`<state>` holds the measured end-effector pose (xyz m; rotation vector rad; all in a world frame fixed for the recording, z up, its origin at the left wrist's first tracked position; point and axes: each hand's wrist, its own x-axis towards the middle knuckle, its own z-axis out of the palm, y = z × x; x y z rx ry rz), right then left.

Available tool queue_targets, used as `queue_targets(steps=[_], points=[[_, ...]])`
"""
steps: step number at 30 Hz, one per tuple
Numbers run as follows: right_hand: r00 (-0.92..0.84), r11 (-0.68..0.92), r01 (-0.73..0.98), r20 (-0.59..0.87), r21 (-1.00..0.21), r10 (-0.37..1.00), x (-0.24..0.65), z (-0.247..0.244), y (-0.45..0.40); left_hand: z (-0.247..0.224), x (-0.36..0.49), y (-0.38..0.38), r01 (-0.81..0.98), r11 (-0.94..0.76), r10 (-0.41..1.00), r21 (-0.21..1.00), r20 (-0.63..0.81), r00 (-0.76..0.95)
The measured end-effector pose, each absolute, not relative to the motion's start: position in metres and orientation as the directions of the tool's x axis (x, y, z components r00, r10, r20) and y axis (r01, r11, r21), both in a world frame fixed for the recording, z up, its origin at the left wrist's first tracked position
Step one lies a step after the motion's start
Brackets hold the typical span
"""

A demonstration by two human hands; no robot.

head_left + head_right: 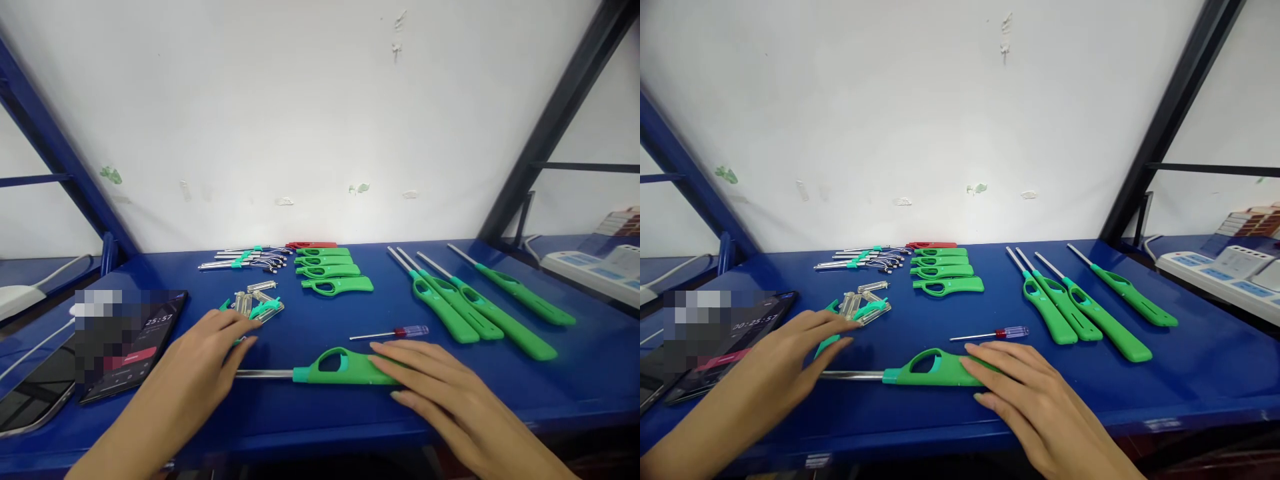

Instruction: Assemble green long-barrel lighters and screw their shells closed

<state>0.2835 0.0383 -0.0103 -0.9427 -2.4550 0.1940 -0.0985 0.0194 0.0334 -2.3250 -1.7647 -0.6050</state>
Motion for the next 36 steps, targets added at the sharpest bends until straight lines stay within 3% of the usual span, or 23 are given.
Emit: queue_targets(steps=[5,11,25,36], points=[[-0.412,0.635,0.650,0.509,-0.418,0.756,0.297,-0.014,0.050,0.040,-0.117,0.034,0.995,-0.066,0.972,0.082,0.229,0.045],[-0.391,0.637,0.712,0.587,-0.296,0.709,0.310,-0.022,0.073,0.050,-0.125,0.043,0.999,0.010,0.982,0.045,0.187,-0.018],[-0.361,0.601,0.715,0.548,-0.356,0.755,0.307,-0.020,0.072,0.047,-0.128,0.047,0.999,-0.033,0.988,0.032,0.155,0.027],[-0.295,0.590,0.704,0.593,-0.396,0.749,0.306,-0.023,0.067,0.040,-0.125,0.046,0.994,-0.067,0.970,-0.087,0.227,0.085]])
